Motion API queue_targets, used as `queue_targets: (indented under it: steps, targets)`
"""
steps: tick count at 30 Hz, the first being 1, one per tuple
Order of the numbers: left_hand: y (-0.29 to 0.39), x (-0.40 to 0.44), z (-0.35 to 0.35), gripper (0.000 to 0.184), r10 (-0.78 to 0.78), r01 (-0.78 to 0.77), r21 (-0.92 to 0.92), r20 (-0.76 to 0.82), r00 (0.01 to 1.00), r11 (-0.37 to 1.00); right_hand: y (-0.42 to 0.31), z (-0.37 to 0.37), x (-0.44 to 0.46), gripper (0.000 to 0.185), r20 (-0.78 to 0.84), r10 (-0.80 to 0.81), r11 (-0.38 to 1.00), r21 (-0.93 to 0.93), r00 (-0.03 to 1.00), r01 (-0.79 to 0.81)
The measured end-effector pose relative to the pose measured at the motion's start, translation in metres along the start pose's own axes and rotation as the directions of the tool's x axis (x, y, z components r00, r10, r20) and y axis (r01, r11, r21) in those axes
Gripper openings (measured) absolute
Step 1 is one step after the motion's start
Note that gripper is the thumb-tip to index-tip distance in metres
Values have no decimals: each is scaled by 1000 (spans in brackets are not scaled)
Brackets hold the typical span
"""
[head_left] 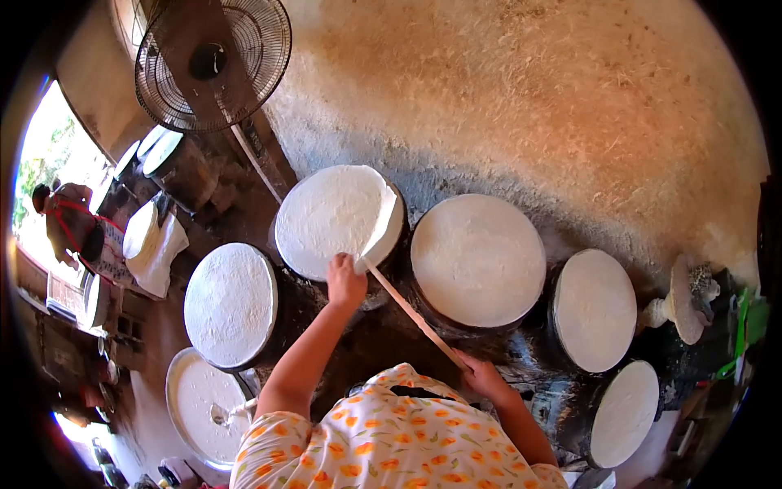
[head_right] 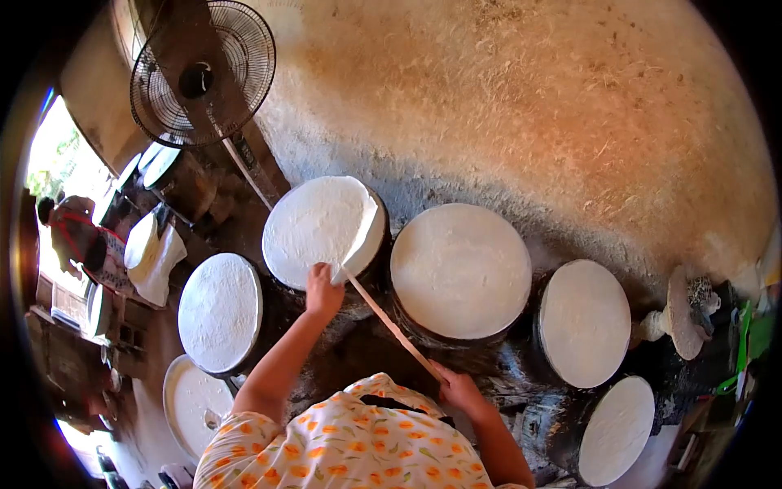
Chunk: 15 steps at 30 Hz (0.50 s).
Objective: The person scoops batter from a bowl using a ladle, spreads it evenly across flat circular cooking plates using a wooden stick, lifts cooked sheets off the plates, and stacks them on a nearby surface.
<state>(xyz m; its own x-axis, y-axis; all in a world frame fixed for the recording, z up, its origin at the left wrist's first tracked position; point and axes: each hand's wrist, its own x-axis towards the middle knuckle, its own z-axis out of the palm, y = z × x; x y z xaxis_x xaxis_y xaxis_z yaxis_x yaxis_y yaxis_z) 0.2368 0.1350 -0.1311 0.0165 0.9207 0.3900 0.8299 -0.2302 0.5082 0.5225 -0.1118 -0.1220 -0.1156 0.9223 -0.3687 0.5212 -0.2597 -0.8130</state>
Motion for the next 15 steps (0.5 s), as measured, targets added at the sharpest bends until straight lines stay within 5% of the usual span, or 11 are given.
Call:
queue_targets:
  steps: [2,4,9,14,15]
  targets:
    - [5,12,15,28,17,-26,84,108,994,996,4,10,-3,63,-89,-152,984,-104,984,142]
    - [-7,25,25,21,99,-110,86,119,988,990,-14,16,-15,61,-44,119,991,-58,992,-122]
    - [-22,62,-31,12,172,-229,-217,-251,953,949,-3,58,-40,60,-227,98,995,16,969,-97]
    - [-48,99,-121,11,311,-404,-181,-391,866,897,-24,100,-59,58,-339,262,959,195,903,-205]
    - [-56,107,-131,14,355,-448,-157,-409,841,880,-23,110,-62,57,-411,198,978,142,890,-153]
